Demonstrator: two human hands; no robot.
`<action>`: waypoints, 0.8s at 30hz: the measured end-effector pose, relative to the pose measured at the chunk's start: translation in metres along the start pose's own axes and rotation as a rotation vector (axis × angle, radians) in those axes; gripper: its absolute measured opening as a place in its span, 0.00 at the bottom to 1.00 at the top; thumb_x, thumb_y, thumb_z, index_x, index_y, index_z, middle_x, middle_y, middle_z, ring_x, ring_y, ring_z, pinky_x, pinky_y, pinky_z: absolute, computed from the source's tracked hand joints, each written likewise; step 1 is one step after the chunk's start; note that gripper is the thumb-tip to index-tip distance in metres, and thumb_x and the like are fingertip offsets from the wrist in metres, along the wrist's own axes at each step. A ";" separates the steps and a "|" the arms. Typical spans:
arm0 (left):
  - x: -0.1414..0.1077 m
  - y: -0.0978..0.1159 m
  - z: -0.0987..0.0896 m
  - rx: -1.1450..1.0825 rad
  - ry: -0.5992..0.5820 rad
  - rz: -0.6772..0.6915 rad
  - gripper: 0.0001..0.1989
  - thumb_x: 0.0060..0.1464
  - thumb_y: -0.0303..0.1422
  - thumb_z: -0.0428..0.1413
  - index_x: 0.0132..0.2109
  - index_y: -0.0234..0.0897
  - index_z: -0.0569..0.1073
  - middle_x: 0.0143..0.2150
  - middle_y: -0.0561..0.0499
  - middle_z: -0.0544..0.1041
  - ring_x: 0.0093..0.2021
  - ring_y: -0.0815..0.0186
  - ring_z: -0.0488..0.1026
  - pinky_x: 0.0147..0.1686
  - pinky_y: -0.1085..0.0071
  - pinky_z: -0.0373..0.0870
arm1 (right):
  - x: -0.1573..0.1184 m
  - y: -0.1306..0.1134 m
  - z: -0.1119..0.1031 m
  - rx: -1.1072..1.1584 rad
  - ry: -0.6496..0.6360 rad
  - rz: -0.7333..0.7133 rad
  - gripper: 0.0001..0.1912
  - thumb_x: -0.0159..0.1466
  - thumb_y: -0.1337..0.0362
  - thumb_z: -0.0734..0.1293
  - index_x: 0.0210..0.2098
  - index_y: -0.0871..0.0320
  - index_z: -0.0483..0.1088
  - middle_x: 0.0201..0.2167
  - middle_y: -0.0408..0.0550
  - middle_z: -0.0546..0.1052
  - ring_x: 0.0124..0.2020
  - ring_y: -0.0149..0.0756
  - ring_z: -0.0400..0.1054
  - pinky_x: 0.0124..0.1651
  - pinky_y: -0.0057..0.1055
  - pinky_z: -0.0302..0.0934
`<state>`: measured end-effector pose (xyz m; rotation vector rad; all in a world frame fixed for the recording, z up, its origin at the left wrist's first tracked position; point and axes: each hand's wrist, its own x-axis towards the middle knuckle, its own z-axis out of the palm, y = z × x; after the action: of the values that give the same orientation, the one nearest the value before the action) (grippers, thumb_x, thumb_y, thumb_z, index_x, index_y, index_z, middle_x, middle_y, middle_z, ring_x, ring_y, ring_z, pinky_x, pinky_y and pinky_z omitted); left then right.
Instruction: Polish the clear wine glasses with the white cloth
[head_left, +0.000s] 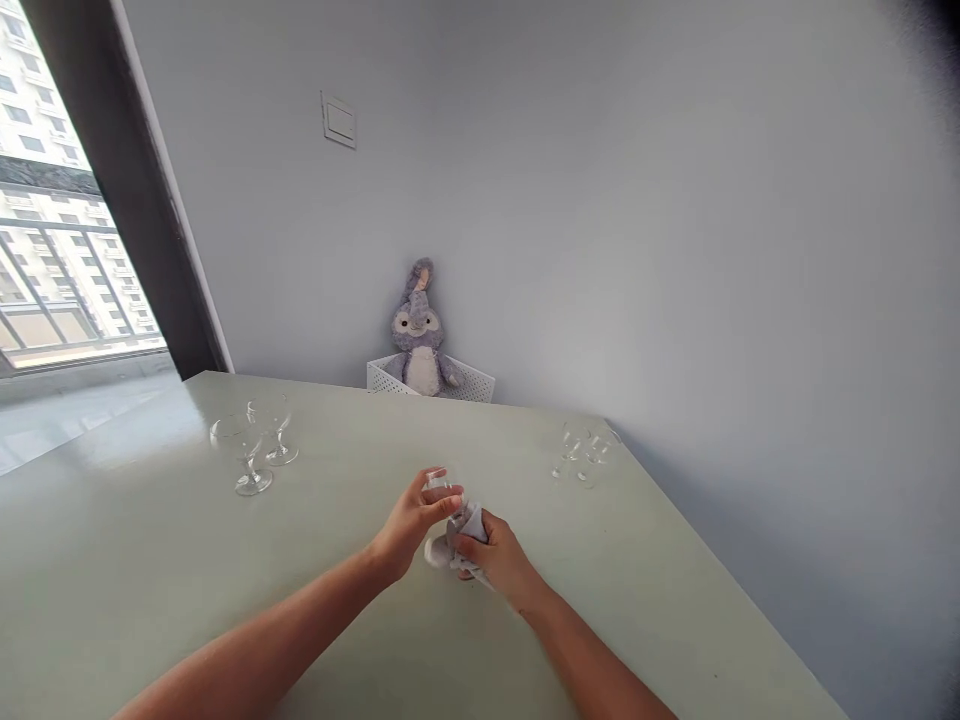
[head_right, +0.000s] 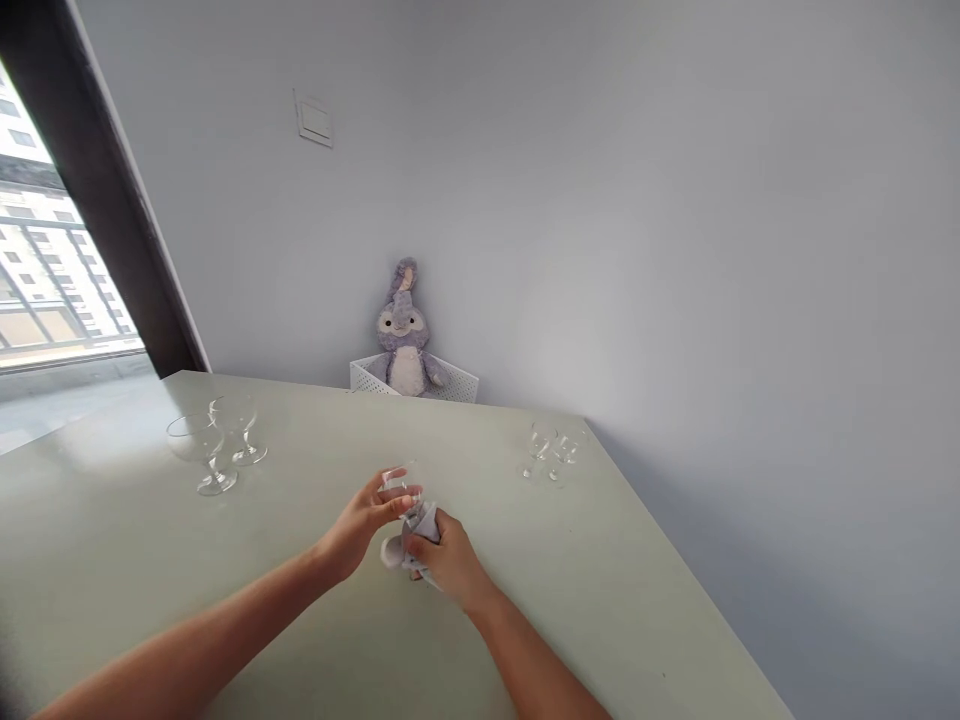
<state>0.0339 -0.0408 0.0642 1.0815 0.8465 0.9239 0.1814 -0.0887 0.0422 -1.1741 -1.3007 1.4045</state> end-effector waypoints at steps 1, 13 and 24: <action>-0.001 -0.001 0.002 -0.038 0.040 -0.004 0.29 0.44 0.39 0.61 0.52 0.39 0.60 0.49 0.41 0.70 0.45 0.60 0.70 0.46 0.61 0.63 | -0.001 -0.001 -0.001 -0.158 0.077 -0.084 0.13 0.55 0.57 0.66 0.35 0.59 0.65 0.25 0.41 0.68 0.25 0.30 0.61 0.28 0.28 0.58; -0.007 -0.007 0.012 -0.174 0.208 0.358 0.27 0.47 0.35 0.59 0.52 0.46 0.55 0.52 0.44 0.66 0.50 0.57 0.68 0.48 0.57 0.66 | 0.016 0.017 -0.017 0.119 0.300 -0.052 0.25 0.57 0.42 0.57 0.29 0.60 0.64 0.20 0.44 0.68 0.22 0.32 0.62 0.25 0.28 0.56; -0.004 -0.016 0.004 0.143 0.161 0.599 0.30 0.49 0.32 0.57 0.56 0.48 0.52 0.54 0.44 0.62 0.52 0.58 0.66 0.49 0.55 0.65 | -0.013 -0.013 -0.009 -1.065 0.482 -0.373 0.16 0.64 0.52 0.54 0.39 0.56 0.66 0.38 0.47 0.68 0.28 0.31 0.64 0.27 0.26 0.52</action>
<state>0.0392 -0.0492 0.0500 1.4359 0.7352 1.4813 0.1929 -0.0983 0.0565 -1.6646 -1.8081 0.0460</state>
